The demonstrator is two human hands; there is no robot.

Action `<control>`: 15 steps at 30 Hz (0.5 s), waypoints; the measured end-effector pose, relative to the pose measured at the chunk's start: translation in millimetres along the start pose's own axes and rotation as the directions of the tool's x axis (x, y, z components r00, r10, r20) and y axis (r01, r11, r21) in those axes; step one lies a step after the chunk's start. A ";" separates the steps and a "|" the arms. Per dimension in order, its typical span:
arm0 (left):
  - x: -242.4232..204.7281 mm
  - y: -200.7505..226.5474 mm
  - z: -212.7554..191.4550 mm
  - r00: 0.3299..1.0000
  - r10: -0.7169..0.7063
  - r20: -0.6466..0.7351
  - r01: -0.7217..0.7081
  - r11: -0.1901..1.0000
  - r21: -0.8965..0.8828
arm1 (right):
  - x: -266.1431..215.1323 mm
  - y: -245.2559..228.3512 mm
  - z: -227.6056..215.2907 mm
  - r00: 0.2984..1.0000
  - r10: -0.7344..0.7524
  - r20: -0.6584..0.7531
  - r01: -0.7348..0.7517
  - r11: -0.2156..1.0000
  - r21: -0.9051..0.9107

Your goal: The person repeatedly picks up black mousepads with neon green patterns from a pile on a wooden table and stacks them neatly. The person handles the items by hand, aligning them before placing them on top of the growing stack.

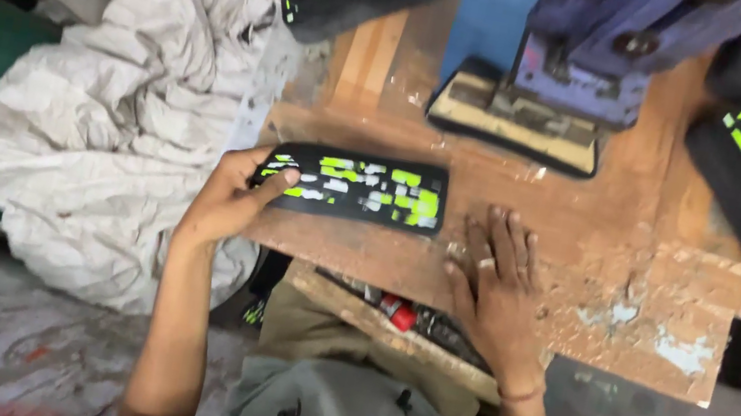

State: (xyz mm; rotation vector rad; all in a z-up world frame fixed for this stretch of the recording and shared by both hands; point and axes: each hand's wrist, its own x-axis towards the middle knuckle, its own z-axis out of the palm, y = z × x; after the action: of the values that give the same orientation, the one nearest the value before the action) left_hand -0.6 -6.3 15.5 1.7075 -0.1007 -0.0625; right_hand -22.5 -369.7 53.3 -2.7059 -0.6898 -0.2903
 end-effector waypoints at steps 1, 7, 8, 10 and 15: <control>11.9 13.8 -3.6 1.000 0.016 -0.008 -0.016 1.000 0.000 | -1.6 17.4 -6.4 1.000 -0.011 -0.011 0.011 1.000 -0.007; 134.0 104.7 -53.5 0.809 0.397 -0.433 -0.482 0.870 -0.104 | 2.9 179.4 -85.8 0.939 0.035 -0.343 -0.143 0.945 -0.295; 168.6 104.8 -64.2 0.853 0.312 -0.419 -0.425 0.881 -0.210 | 17.2 183.6 -104.2 0.928 0.091 -0.362 -0.244 0.881 -0.405; 211.8 97.8 -66.5 0.884 0.230 -0.406 -0.370 0.876 -0.309 | 11.9 209.6 -112.5 0.912 0.131 -0.389 -0.329 0.799 -0.504; 133.7 128.1 -32.4 0.445 0.727 -0.522 -0.431 0.685 0.587 | -15.3 359.2 -0.6 0.924 0.051 -0.378 -0.176 0.936 -0.304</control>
State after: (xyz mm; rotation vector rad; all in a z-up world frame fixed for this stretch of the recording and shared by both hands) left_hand 131.6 -5.6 149.1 1.8548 -0.1166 1.2767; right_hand 141.9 -673.6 -46.1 -2.8653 -0.3966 -0.9300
